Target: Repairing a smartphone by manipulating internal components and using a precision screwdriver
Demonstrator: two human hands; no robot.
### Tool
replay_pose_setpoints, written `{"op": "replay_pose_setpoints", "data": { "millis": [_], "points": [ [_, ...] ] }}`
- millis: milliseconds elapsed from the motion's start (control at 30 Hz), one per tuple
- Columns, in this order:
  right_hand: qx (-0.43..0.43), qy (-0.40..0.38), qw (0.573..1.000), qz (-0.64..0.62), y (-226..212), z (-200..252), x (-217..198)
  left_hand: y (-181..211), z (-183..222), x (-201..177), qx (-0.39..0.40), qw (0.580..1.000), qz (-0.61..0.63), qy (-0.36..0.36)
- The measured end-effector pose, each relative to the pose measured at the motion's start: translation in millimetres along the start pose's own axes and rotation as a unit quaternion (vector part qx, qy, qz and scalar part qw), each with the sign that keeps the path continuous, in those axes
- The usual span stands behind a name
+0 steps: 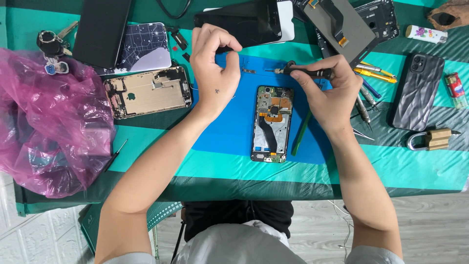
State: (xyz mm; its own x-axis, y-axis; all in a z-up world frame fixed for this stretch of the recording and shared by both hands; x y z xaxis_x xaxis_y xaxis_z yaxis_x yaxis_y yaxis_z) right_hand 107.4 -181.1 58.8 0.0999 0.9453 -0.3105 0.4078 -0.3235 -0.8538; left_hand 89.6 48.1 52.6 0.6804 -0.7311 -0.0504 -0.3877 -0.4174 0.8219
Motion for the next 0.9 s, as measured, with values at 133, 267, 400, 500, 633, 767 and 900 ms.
{"op": "replay_pose_setpoints", "data": {
  "millis": [133, 267, 400, 500, 633, 767, 900],
  "points": [
    [-0.027, 0.012, 0.998, 0.057, 7, 2, -4, -3, 1, 1, -0.001, 1.0, -0.003, -0.006],
    [-0.016, 0.021, 0.999, 0.024, 8, 2, -7, 3, -1, 1, 0.009, 1.0, -0.004, -0.007],
    [0.016, 0.055, 0.998, 0.024, 24, 2, -21, 21, 2, 12, 0.076, 0.995, 0.019, -0.057],
    [0.045, 0.032, 0.993, -0.107, 9, -5, -14, 36, 13, 26, 0.107, 0.976, 0.107, -0.155],
    [0.066, 0.02, 0.991, -0.114, 8, -8, -17, 34, 30, 36, 0.118, 0.954, 0.151, -0.23],
    [0.08, 0.027, 0.99, -0.112, 14, -6, -18, 37, 40, 37, 0.133, 0.938, 0.174, -0.268],
    [0.08, 0.025, 0.99, -0.113, 14, -6, -16, 38, 41, 38, 0.132, 0.933, 0.196, -0.27]
  ]
}}
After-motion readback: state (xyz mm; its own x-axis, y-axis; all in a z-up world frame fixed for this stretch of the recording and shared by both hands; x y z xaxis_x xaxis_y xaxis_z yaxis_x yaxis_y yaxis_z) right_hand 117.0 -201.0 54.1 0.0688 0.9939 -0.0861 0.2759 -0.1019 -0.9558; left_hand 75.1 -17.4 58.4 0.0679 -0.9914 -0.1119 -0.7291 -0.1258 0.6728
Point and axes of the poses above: each hand's wrist, its own z-axis away from the middle knuckle, its own x-axis out of the palm, y = z × x, the point moved 10 cm from there along -z, towards the middle knuckle, and after that the axes turned 15 degrees about y, right-handed, at the moved point
